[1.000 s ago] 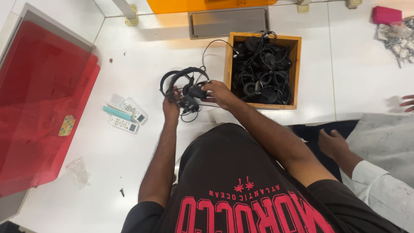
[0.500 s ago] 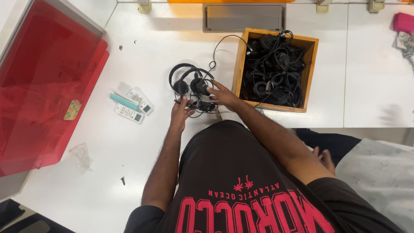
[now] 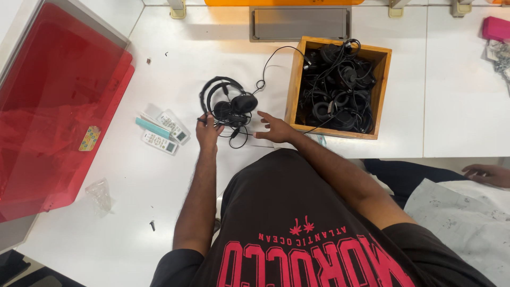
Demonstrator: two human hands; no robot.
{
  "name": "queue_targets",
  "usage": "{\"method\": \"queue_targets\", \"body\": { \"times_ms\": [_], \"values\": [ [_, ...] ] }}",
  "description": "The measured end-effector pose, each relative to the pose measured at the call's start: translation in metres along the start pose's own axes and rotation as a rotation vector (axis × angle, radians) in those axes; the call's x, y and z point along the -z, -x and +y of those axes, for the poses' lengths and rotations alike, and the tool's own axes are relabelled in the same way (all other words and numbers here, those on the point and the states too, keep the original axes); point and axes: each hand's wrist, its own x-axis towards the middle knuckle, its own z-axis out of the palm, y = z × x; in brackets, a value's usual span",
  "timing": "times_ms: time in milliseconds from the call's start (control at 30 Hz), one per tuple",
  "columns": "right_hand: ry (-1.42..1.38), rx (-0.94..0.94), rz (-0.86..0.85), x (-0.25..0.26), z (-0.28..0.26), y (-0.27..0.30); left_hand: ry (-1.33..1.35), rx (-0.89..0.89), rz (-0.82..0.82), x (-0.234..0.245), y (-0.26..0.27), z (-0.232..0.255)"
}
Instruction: The person removes headsets from a wooden box, untangles the attached cords, and arranges them onto a white desk surface.
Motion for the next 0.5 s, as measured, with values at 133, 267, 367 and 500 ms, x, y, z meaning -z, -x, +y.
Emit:
{"method": "queue_targets", "body": {
  "times_ms": [133, 267, 367, 500],
  "values": [
    [-0.206, 0.187, 0.297, 0.022, 0.011, -0.013, 0.126, 0.069, 0.095, 0.015, -0.023, -0.012],
    [-0.542, 0.522, 0.735, 0.108, 0.029, -0.011, 0.231, 0.064, 0.128, 0.032, -0.04, -0.029],
    [-0.786, 0.402, 0.91, 0.177, 0.035, 0.017, 0.276, 0.054, 0.152, 0.046, -0.052, -0.029],
    [-0.761, 0.201, 1.016, 0.22, 0.054, 0.045, 0.36, 0.041, 0.232, 0.058, -0.058, -0.028]
  ]
}}
